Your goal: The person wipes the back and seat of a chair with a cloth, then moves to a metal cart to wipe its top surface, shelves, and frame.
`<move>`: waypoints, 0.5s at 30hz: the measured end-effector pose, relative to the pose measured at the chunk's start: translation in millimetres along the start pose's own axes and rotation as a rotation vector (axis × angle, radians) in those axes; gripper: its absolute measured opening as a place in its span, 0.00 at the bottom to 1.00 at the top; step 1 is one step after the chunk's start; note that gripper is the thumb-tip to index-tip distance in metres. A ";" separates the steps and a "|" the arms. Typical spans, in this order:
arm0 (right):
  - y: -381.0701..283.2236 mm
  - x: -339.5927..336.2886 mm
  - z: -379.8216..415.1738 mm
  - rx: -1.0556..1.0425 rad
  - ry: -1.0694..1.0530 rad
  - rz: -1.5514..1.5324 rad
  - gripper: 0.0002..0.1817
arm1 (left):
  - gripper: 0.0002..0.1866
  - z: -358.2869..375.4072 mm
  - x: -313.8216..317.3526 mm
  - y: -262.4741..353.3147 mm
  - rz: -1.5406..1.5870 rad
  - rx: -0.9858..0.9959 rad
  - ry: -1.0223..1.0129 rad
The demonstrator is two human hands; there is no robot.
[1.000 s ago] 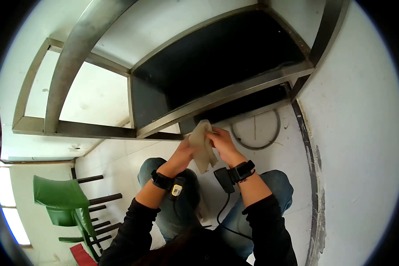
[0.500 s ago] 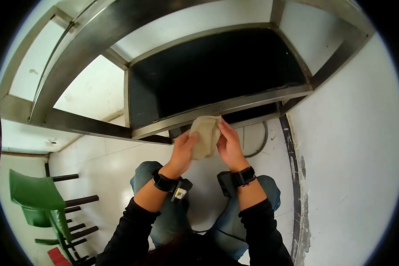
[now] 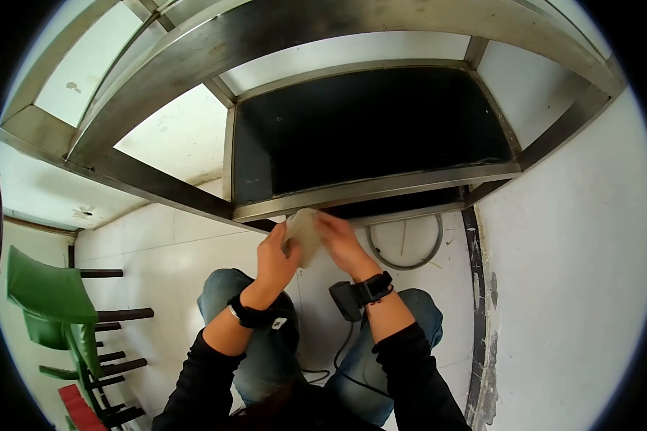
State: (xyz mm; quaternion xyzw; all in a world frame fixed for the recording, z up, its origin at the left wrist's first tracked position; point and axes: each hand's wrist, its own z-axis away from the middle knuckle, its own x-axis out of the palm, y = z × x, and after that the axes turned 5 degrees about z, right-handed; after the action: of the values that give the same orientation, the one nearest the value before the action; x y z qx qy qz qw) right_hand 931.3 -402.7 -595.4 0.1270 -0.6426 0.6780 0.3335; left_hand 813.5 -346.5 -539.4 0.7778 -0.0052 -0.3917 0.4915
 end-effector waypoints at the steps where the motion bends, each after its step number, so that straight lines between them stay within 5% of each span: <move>1: 2.2 5.8 -1.3 0.014 -0.023 0.082 0.16 | 0.13 -0.3 -6.9 -2.9 0.000 0.002 0.001; 6: 51.7 9.8 -4.9 0.181 0.037 0.178 0.14 | 0.14 5.5 -19.4 -13.7 -0.355 -0.116 -0.365; 10: 19.6 25.7 17.7 0.341 0.358 0.058 0.17 | 0.18 27.6 16.0 -26.0 -0.420 -0.063 -0.406; 12: 3.3 21.0 24.0 0.360 0.425 0.002 0.20 | 0.20 33.9 35.3 -33.8 -0.420 0.157 -0.474; 15: -2.3 -5.5 34.6 0.254 0.467 -0.042 0.21 | 0.22 30.8 43.4 -0.5 -0.324 0.026 -0.479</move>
State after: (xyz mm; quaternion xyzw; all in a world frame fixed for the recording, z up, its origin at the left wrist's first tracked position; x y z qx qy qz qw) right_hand 927.9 -437.4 -592.0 0.0213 -0.4553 0.7571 0.4680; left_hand 824.5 -386.7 -572.6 0.6600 -0.0019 -0.6374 0.3976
